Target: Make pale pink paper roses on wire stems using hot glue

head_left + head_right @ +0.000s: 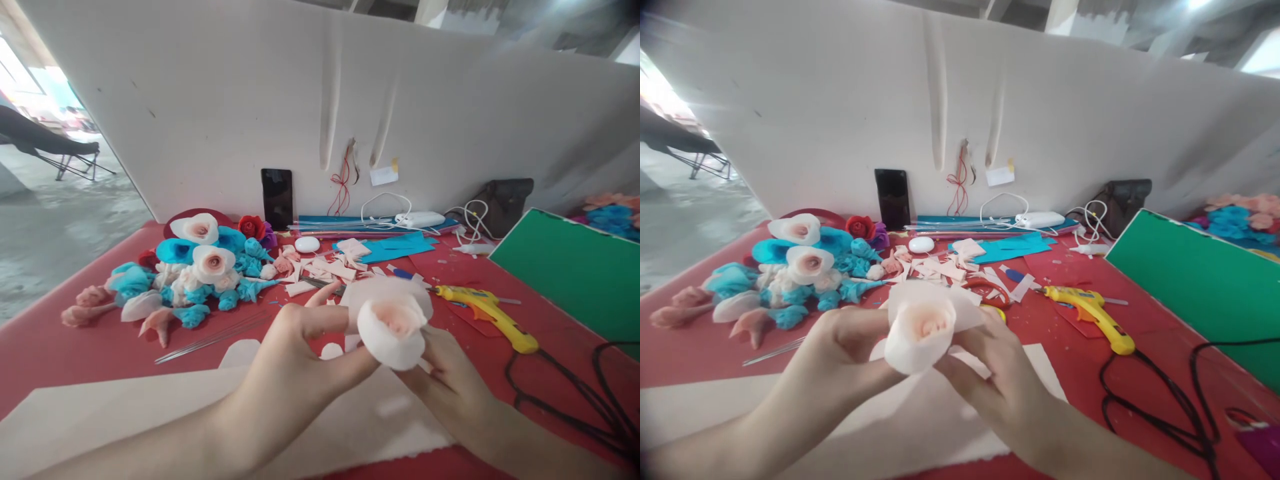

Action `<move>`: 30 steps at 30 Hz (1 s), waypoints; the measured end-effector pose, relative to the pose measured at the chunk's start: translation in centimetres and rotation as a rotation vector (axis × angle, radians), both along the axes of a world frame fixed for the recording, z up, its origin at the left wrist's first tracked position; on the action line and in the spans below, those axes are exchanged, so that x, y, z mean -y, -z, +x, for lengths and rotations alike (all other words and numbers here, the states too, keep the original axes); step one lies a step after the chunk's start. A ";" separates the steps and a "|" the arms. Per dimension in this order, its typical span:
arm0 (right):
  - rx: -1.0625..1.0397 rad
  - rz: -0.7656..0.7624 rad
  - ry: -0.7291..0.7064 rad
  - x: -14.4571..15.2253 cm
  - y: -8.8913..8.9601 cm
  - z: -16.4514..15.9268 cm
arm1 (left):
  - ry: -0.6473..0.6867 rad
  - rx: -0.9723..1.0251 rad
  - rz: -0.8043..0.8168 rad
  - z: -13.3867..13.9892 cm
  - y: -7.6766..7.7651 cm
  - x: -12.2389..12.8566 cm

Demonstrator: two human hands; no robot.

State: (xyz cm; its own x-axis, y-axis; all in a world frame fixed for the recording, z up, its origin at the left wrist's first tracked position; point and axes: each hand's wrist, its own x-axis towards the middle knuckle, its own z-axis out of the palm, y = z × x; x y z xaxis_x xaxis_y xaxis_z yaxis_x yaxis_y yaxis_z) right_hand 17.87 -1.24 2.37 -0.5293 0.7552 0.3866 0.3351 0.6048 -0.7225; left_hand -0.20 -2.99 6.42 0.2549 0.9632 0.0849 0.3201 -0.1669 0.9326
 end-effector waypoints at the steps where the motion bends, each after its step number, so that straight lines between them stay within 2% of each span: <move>1: -0.018 -0.039 0.014 -0.1 -0.1 0.0 | -0.004 0.015 -0.026 0.0 -0.1 -0.1; 7: -0.236 -0.275 0.130 -1.5 -0.2 0.4 | -0.045 0.232 -0.194 -0.3 0.0 -1.2; 11: -0.318 -0.409 0.044 -1.4 -0.4 0.2 | 0.030 0.389 -0.303 -0.1 0.0 -1.5; 13: -0.297 -0.513 0.036 -0.9 -0.6 -0.1 | 0.055 0.406 -0.332 0.1 0.0 -1.4; 16: -0.283 -0.634 0.100 -0.4 -0.9 -0.3 | 0.053 0.366 -0.328 0.1 0.0 -1.1; 21: -0.153 -0.530 0.085 -0.4 -0.9 -0.1 | 0.051 0.298 -0.307 -0.3 0.1 -0.7; 25: -0.098 -0.569 0.098 -0.2 -0.8 0.0 | 0.066 0.260 -0.276 -0.4 0.2 -0.6; 30: -0.102 -0.539 0.042 0.0 -0.5 0.0 | 0.086 0.327 -0.253 -0.3 0.2 -0.4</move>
